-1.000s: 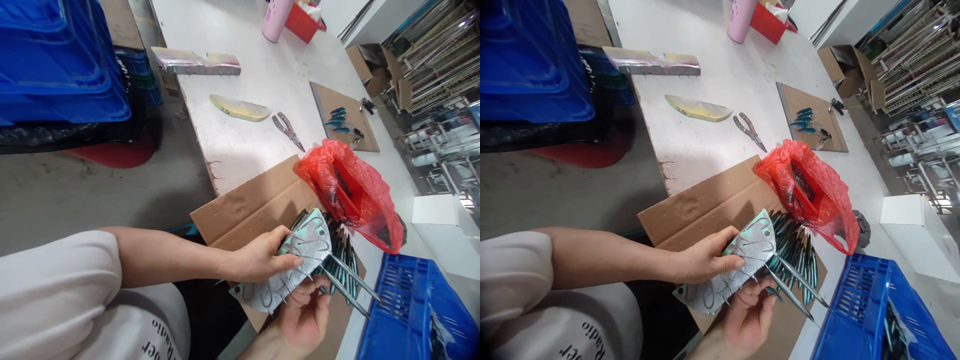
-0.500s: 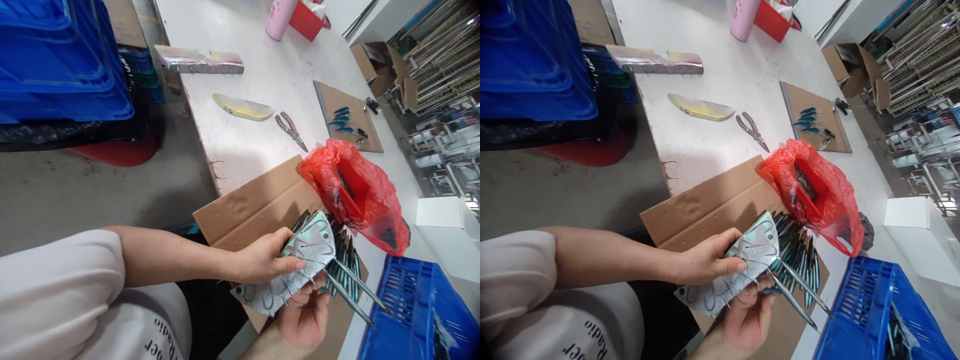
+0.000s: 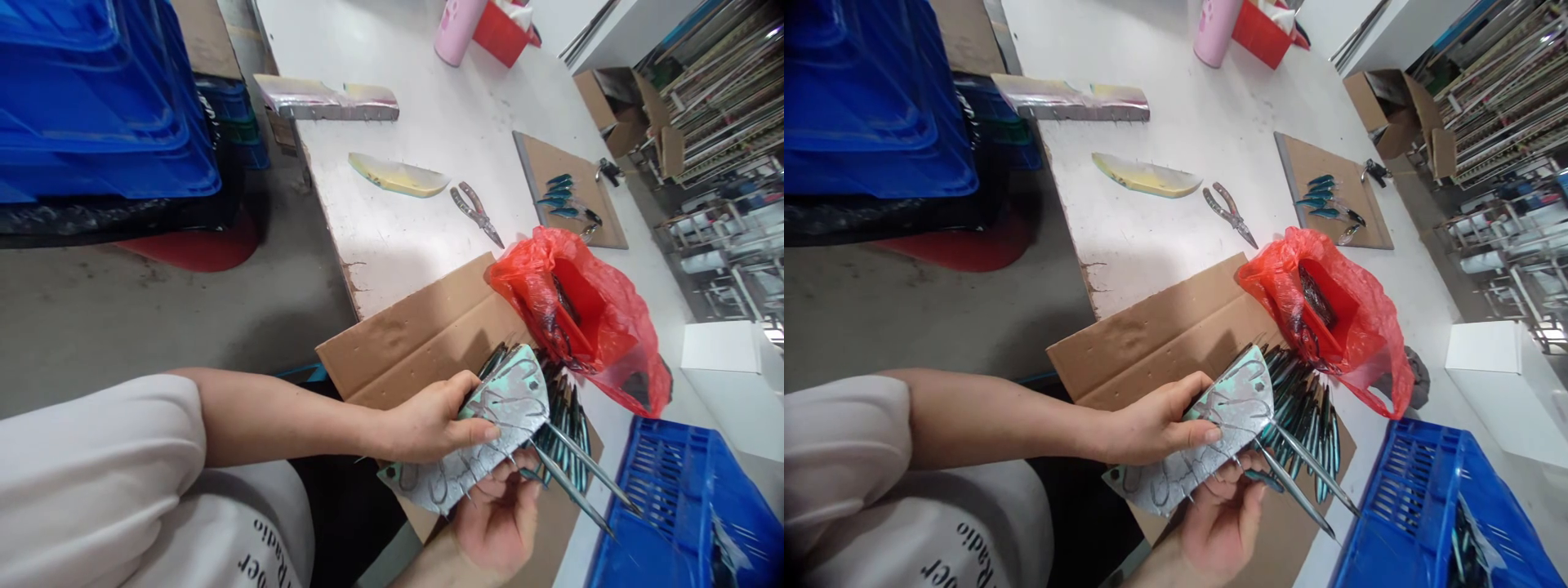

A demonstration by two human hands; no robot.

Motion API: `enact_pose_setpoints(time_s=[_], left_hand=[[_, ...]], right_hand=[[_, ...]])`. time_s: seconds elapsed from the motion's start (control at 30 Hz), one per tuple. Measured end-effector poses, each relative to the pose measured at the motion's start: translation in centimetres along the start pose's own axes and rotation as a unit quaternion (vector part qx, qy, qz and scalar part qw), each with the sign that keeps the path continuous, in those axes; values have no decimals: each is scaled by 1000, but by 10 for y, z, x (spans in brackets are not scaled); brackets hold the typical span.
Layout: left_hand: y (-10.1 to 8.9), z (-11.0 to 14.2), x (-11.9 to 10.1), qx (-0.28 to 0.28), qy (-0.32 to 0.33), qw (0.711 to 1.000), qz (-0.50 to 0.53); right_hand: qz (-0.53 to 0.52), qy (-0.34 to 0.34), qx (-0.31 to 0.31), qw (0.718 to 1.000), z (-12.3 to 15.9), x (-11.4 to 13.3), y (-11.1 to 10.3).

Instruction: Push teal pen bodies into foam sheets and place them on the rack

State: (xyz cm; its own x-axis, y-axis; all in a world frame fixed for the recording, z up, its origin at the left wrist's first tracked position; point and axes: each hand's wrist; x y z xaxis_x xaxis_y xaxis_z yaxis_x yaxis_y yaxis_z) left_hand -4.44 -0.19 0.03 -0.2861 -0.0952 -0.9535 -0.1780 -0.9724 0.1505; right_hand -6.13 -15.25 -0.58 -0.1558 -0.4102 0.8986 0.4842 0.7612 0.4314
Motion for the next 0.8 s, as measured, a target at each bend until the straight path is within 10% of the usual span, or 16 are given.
enact_pose_setpoints(time_s=[0.8], left_hand=[[-1,3,-3,1,-1,1000,9]], right_hand=[[43,-76,-41,995,16,4,13]])
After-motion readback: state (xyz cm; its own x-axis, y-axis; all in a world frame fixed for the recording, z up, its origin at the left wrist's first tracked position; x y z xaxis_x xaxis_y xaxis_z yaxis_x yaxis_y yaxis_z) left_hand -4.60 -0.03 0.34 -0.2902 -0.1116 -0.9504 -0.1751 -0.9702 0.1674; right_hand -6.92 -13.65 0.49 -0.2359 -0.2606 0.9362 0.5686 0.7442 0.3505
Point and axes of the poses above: each hand's wrist, its own z-axis away from the middle knuckle, its own y-axis out of the palm, x = y × z, and after that the axes turned 11 degrees about -y, right-handed
